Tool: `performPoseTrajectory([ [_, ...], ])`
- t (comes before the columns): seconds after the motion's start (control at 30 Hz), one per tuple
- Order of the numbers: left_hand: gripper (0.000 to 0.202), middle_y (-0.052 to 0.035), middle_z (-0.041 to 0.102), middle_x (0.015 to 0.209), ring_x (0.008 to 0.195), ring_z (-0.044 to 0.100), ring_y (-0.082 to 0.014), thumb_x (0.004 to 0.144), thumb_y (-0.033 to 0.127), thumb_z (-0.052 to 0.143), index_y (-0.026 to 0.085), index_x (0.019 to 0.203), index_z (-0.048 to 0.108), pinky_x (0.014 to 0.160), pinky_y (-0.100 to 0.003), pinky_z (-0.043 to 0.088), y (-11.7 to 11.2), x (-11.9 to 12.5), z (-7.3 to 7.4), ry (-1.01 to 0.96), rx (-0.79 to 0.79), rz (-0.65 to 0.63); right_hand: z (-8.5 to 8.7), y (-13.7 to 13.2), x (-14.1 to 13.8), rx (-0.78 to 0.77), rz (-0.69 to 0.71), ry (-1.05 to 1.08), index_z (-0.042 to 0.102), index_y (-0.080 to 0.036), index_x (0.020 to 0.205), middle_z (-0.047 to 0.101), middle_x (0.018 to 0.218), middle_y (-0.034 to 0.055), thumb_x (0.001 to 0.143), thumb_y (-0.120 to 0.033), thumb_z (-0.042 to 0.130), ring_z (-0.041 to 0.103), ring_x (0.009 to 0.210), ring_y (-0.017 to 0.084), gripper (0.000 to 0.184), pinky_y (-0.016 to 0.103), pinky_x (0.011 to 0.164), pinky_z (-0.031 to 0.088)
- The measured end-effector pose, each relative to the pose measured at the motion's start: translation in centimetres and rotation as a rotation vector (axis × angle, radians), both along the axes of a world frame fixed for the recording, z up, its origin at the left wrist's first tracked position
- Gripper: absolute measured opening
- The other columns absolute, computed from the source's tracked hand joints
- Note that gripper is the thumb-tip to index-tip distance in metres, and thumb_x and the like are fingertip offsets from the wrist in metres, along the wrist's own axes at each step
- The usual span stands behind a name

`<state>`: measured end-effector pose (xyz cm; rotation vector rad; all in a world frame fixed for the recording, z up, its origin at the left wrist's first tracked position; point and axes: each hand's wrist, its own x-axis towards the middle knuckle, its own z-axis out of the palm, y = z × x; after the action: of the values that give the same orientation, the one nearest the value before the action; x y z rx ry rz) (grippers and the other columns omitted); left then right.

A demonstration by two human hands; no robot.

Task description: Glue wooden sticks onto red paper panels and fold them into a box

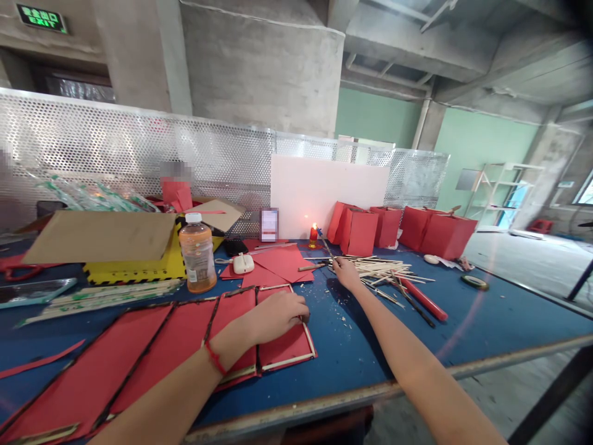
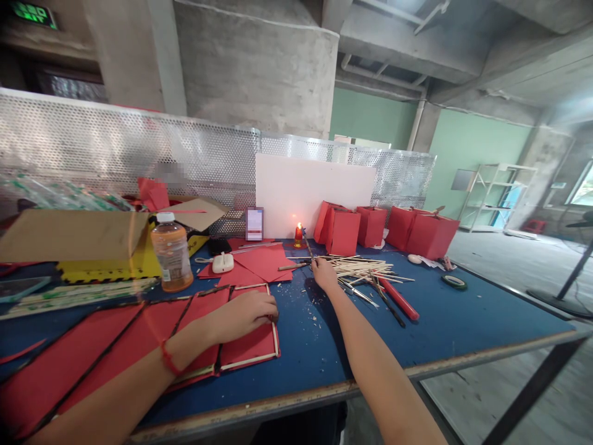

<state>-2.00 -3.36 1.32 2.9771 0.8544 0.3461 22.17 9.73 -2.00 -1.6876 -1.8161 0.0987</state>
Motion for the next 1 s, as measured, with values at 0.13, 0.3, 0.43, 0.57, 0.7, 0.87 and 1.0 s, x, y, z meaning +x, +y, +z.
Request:
performPoseTrajectory([
  [0.13,0.031,-0.0044,0.07,0.095,0.09,0.064,-0.0174,0.091,0.01,0.041,0.019,0.09,0.071,0.082,-0.029,0.045,-0.05,0.0,0.0,0.006,-0.012,0.016,-0.01,0.0,0.03,0.003,0.004,0.0,0.067,-0.015,0.084,0.071,0.093,0.0116,0.096,-0.022,0.04,0.059,0.082,0.018,0.03,0.026,0.067,0.03],
  [0.3,0.031,-0.0041,0.07,0.095,0.09,0.064,-0.0173,0.091,0.009,0.042,0.019,0.09,0.071,0.083,-0.029,0.045,-0.08,0.01,0.11,0.017,-0.017,0.019,0.02,-0.04,0.06,-0.006,0.012,0.001,0.067,-0.015,0.083,0.07,0.092,0.0107,0.096,-0.023,0.04,0.058,0.081,0.017,0.03,0.026,0.066,0.029],
  [0.43,0.031,-0.004,0.07,0.094,0.09,0.064,-0.017,0.091,0.009,0.041,0.019,0.09,0.071,0.081,-0.029,0.046,-0.09,-0.01,0.13,0.002,-0.011,0.008,0.1,-0.14,0.0,-0.014,0.012,0.008,0.066,-0.016,0.08,0.07,0.088,0.0098,0.096,-0.023,0.04,0.058,0.078,0.017,0.031,0.026,0.065,0.029],
  [0.57,0.03,-0.0041,0.07,0.092,0.088,0.064,-0.0171,0.09,0.009,0.042,0.018,0.089,0.071,0.081,-0.029,0.046,-0.12,-0.03,0.13,-0.019,-0.03,-0.002,0.22,-0.27,-0.09,-0.016,0.014,0.015,0.065,-0.016,0.079,0.07,0.089,0.0096,0.096,-0.022,0.041,0.058,0.078,0.017,0.03,0.025,0.065,0.029],
  [0.7,0.031,-0.0046,0.07,0.093,0.088,0.064,-0.0174,0.09,0.009,0.041,0.018,0.089,0.071,0.082,-0.03,0.047,-0.06,-0.07,0.06,-0.038,-0.032,-0.009,0.3,-0.36,-0.13,-0.013,0.011,0.017,0.065,-0.016,0.079,0.07,0.088,0.0094,0.095,-0.022,0.041,0.058,0.079,0.017,0.03,0.026,0.066,0.029],
  [0.87,0.031,-0.0051,0.069,0.093,0.088,0.064,-0.0177,0.09,0.01,0.041,0.018,0.09,0.071,0.082,-0.03,0.047,0.11,-0.16,-0.18,-0.032,-0.014,-0.017,0.29,-0.37,-0.15,-0.003,0.009,0.01,0.065,-0.017,0.078,0.07,0.088,0.0091,0.095,-0.021,0.042,0.057,0.08,0.017,0.029,0.026,0.066,0.029],
  [1.0,0.03,-0.005,0.069,0.095,0.089,0.064,-0.018,0.09,0.01,0.042,0.019,0.09,0.071,0.082,-0.03,0.046,0.17,-0.19,-0.29,-0.017,-0.02,-0.004,0.33,-0.41,-0.17,-0.004,0.013,0.015,0.065,-0.016,0.078,0.07,0.089,0.0102,0.095,-0.021,0.041,0.057,0.08,0.017,0.029,0.026,0.066,0.029],
])
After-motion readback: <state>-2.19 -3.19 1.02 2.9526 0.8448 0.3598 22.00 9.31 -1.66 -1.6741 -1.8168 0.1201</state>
